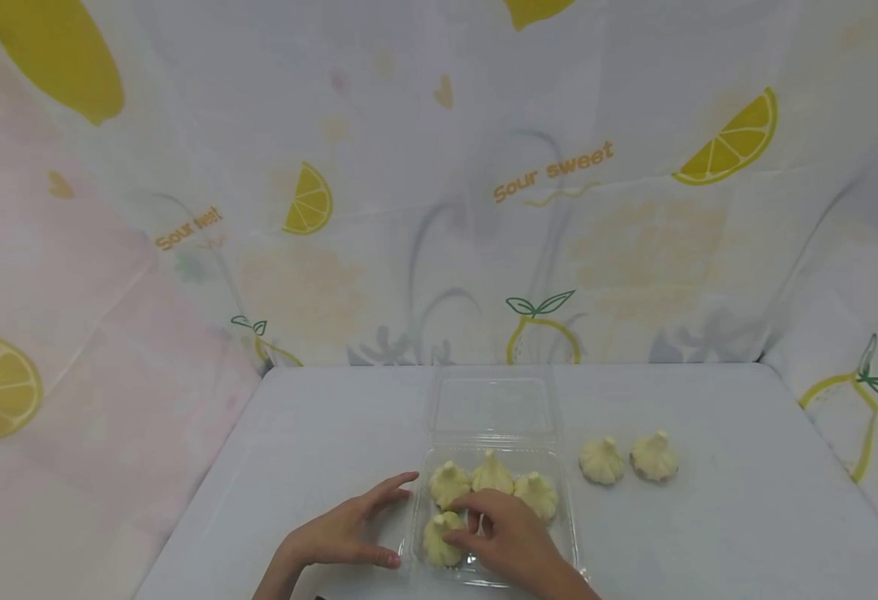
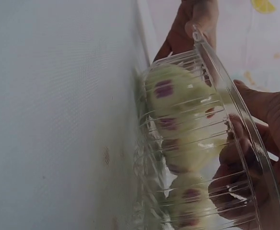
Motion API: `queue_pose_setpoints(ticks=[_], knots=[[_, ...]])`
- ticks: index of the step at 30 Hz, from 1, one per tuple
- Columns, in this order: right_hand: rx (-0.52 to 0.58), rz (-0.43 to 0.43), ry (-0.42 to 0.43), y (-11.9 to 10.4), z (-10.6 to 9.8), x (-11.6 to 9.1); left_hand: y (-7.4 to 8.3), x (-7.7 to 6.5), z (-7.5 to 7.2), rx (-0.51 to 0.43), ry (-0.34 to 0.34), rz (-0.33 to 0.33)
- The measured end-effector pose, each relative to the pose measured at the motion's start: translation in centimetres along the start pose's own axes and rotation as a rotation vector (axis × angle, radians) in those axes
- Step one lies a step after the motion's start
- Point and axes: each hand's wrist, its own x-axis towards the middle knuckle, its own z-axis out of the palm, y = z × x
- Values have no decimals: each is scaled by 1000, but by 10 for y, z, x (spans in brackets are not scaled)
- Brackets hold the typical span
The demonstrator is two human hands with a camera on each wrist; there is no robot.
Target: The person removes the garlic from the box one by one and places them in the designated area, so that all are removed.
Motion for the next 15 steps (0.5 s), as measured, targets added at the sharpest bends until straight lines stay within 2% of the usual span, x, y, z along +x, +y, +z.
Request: queue_pose_setpoints(ticks=[9, 15], knots=[[-13, -45, 31, 2, 10, 1, 1, 0, 0, -9, 2, -11], [-13, -36, 31, -1, 11, 3, 1, 0, 0, -6, 3, -11]])
